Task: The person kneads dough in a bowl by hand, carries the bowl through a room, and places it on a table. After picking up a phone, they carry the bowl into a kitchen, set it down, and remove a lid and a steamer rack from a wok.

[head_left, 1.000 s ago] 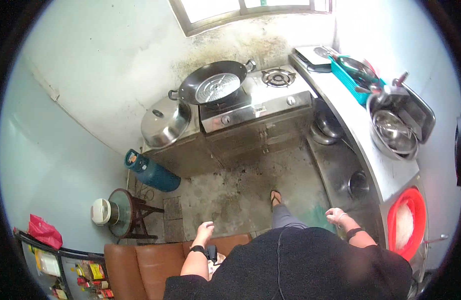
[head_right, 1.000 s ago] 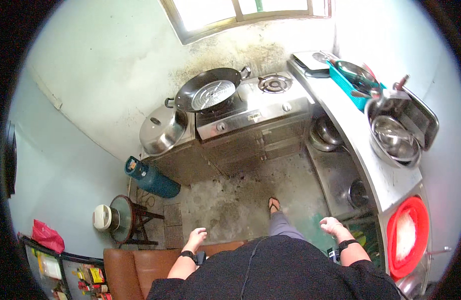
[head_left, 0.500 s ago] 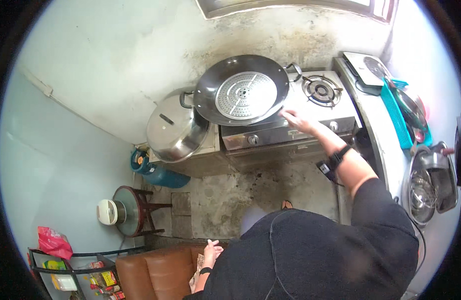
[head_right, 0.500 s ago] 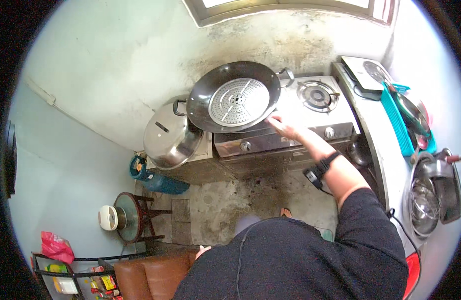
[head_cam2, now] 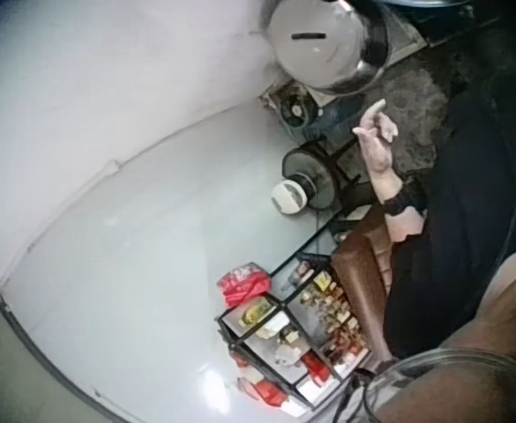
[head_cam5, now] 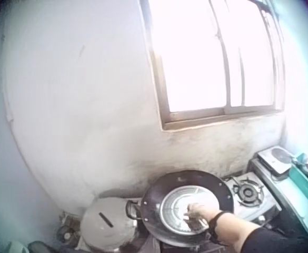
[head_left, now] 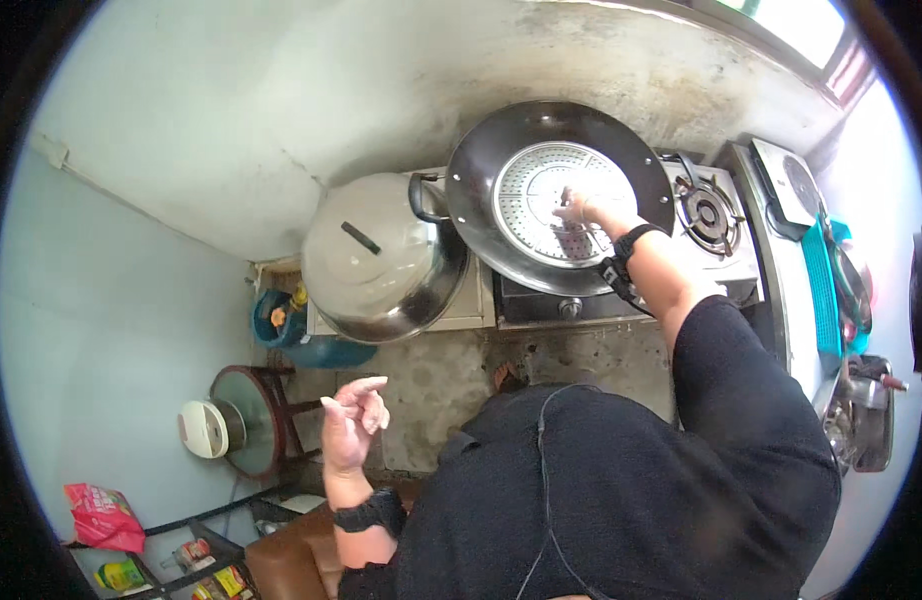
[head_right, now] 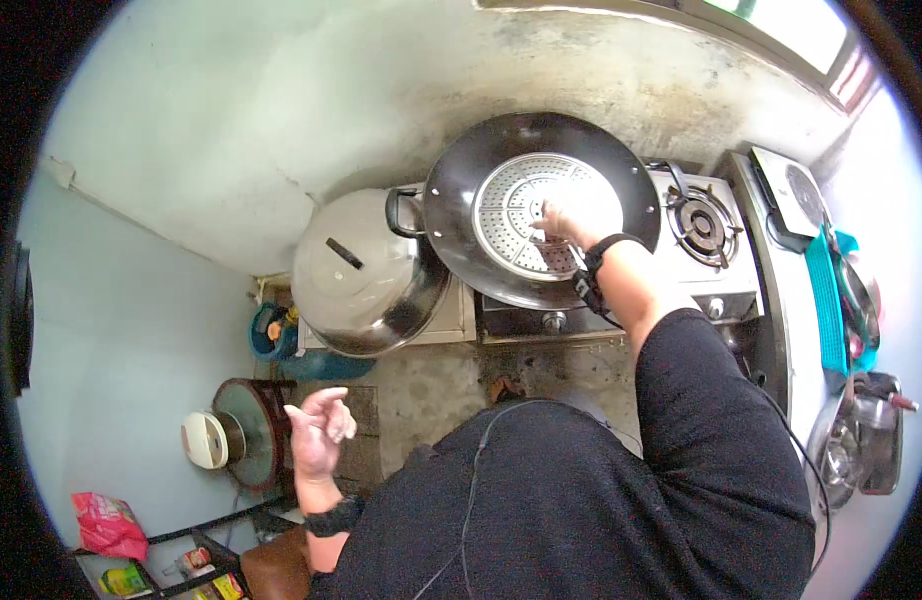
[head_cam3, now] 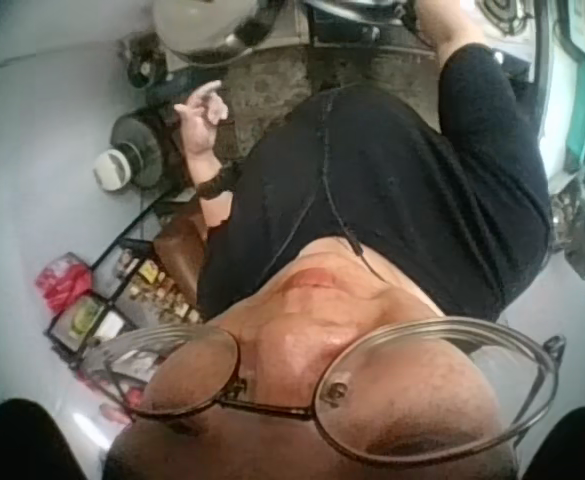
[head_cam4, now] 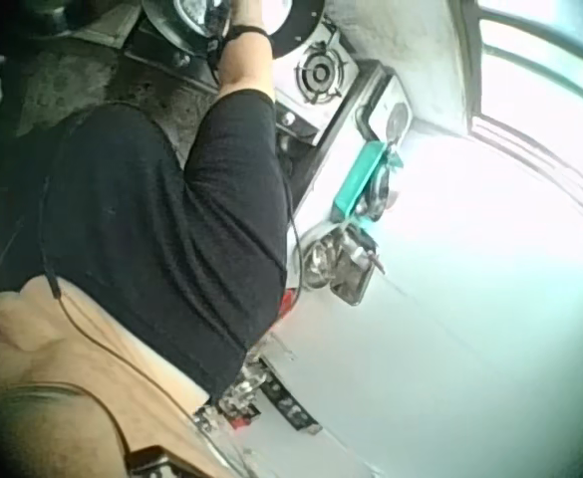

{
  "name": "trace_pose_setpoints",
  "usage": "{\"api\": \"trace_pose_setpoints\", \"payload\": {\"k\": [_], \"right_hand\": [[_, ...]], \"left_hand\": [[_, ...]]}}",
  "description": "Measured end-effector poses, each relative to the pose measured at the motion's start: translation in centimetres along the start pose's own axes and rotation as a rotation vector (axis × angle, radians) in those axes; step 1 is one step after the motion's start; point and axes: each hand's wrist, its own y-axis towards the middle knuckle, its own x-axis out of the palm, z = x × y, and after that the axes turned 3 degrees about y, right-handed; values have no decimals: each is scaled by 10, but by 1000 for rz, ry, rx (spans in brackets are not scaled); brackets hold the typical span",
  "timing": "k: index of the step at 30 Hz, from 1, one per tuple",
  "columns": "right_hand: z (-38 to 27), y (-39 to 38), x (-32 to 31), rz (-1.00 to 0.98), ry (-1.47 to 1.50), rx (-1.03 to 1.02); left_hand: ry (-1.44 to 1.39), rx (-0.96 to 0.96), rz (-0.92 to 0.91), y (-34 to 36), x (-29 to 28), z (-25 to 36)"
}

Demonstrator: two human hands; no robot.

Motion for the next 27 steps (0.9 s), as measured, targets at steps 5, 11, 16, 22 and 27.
{"api": "trace_pose_setpoints", "payload": {"k": [5,11,16,22,27], "right_hand": [[8,11,3,4,-23,92],[-1,12,-1,-130,-86,61],[-15,2,-35,-153,198,14],[52,0,-101,95,770,-14],[54,-80,-134,212,1619,-108]], "left_hand": [[125,395,-494,31,13,85],[-77,724,-1272,65,77,164],[32,749,-1270,62,78,169],[22,690,-1425,77,87,167],[-89,727,-1470,87,129,176]]}}
